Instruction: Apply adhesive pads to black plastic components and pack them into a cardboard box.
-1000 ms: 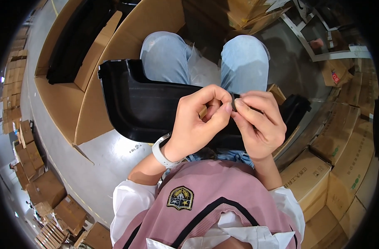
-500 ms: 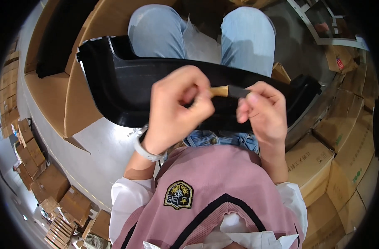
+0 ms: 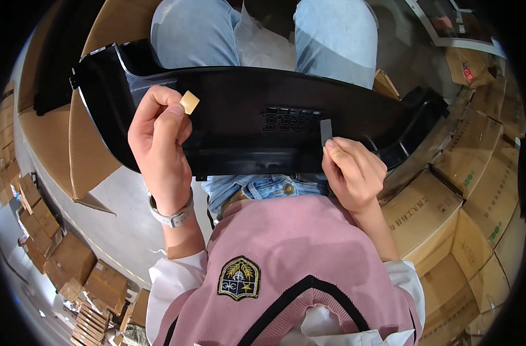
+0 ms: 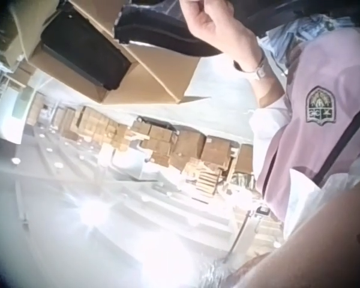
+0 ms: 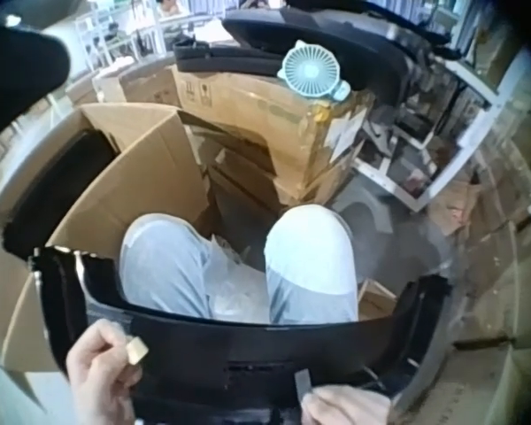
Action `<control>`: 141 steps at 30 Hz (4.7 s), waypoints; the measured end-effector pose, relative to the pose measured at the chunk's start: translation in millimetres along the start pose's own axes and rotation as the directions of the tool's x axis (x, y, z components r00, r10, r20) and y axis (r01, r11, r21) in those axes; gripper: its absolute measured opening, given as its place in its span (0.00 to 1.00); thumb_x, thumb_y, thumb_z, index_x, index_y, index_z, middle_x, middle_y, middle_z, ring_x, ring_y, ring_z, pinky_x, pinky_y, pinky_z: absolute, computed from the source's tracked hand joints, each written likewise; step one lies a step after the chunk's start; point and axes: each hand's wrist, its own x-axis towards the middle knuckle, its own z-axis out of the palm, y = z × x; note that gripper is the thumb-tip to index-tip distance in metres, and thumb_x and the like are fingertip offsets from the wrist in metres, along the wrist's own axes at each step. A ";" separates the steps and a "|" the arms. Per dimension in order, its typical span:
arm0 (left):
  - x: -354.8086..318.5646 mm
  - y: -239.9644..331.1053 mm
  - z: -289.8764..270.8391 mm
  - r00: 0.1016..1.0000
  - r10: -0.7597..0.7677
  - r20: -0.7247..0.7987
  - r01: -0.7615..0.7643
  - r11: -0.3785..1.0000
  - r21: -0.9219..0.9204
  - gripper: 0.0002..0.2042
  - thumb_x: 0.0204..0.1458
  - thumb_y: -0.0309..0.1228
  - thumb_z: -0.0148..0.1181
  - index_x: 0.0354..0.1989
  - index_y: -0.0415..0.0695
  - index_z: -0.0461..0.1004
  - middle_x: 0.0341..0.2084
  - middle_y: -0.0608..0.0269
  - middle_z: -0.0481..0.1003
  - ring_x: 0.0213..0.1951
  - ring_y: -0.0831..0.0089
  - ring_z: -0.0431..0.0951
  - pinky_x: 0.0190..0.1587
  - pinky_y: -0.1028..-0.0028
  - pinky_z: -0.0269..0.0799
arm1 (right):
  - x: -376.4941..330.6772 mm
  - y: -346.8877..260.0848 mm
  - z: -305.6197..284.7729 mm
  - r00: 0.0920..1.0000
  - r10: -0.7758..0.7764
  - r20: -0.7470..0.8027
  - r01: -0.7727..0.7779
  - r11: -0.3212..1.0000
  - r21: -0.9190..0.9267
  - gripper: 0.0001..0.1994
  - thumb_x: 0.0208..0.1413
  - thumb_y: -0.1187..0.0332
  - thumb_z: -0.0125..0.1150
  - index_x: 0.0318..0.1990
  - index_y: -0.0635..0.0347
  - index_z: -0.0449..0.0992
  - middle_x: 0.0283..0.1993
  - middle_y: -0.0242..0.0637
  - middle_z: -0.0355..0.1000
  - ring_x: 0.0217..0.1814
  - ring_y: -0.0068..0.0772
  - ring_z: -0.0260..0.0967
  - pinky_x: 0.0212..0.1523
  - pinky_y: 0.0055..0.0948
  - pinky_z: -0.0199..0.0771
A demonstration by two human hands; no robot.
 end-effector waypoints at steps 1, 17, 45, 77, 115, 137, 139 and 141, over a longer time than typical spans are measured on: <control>0.0 -1.2 -0.9 1.000 -0.019 0.018 0.019 1.000 0.020 0.04 0.52 0.25 0.46 0.28 0.39 0.66 0.22 0.70 0.61 0.21 0.84 0.53 0.25 0.82 0.50 | -1.1 1.8 1.9 1.000 -0.012 -0.010 0.012 1.000 -0.002 0.11 0.38 0.84 0.66 0.31 0.66 0.73 0.26 0.43 0.72 0.23 0.36 0.72 0.21 0.23 0.71; -0.8 -2.8 -1.2 0.999 -0.019 0.048 0.018 1.000 0.022 0.04 0.52 0.24 0.47 0.28 0.39 0.66 0.24 0.69 0.62 0.22 0.84 0.55 0.25 0.82 0.51 | -6.0 7.0 14.5 1.000 0.007 0.029 -0.006 1.000 -0.030 0.08 0.37 0.82 0.66 0.26 0.65 0.73 0.24 0.37 0.70 0.22 0.32 0.69 0.20 0.23 0.68; 28.8 107.3 -73.2 0.987 0.100 0.125 -0.033 0.891 -0.452 0.14 0.55 0.35 0.47 0.20 0.48 0.54 0.11 0.75 0.51 0.12 0.84 0.47 0.15 0.80 0.39 | 90.0 -13.0 -6.9 0.931 -0.211 0.297 0.151 0.966 0.212 0.06 0.41 0.76 0.66 0.29 0.62 0.76 0.23 0.37 0.71 0.21 0.38 0.67 0.21 0.32 0.66; 188.6 205.9 -226.5 0.649 0.657 0.383 -0.110 -0.417 0.902 0.10 0.61 0.32 0.50 0.41 0.40 0.77 0.31 0.52 0.76 0.32 0.56 0.76 0.33 0.66 0.69 | -223.9 352.9 -67.6 0.647 0.697 -0.309 -0.761 0.614 -0.209 0.12 0.54 0.65 0.55 0.33 0.66 0.76 0.21 0.42 0.73 0.22 0.42 0.70 0.26 0.39 0.70; 31.1 69.3 87.3 0.497 0.109 0.861 -0.857 -0.093 0.507 0.16 0.43 0.40 0.67 0.20 0.43 0.67 0.16 0.59 0.68 0.20 0.59 0.71 0.22 0.66 0.64 | -186.4 248.7 -73.3 -0.009 0.956 -0.293 -0.438 0.260 0.861 0.15 0.61 0.70 0.53 0.53 0.67 0.68 0.36 0.38 0.73 0.29 0.25 0.73 0.25 0.21 0.72; -48.8 58.0 102.3 0.788 0.328 0.521 -0.472 0.865 0.170 0.09 0.48 0.27 0.65 0.29 0.42 0.69 0.09 0.70 0.54 0.12 0.81 0.51 0.15 0.78 0.47 | 73.2 -22.7 -66.8 0.971 0.116 -0.209 0.003 0.868 0.497 0.07 0.48 0.84 0.60 0.35 0.66 0.77 0.34 0.44 0.74 0.28 0.28 0.72 0.27 0.21 0.71; -44.1 57.1 95.8 0.764 0.342 0.547 -0.537 0.808 0.244 0.08 0.49 0.27 0.63 0.29 0.42 0.68 0.08 0.68 0.57 0.10 0.80 0.55 0.15 0.79 0.51 | 73.3 -25.0 -62.3 0.976 0.131 -0.172 -0.023 0.855 0.518 0.08 0.48 0.85 0.59 0.36 0.67 0.77 0.35 0.44 0.74 0.27 0.27 0.72 0.26 0.19 0.70; -43.1 56.0 95.2 0.768 0.352 0.534 -0.528 0.821 0.218 0.07 0.50 0.26 0.62 0.29 0.42 0.68 0.08 0.67 0.59 0.10 0.77 0.59 0.16 0.78 0.53 | 72.1 -28.1 -59.0 0.979 0.150 -0.140 -0.054 0.846 0.530 0.08 0.49 0.86 0.58 0.36 0.68 0.77 0.36 0.44 0.73 0.26 0.25 0.71 0.24 0.18 0.69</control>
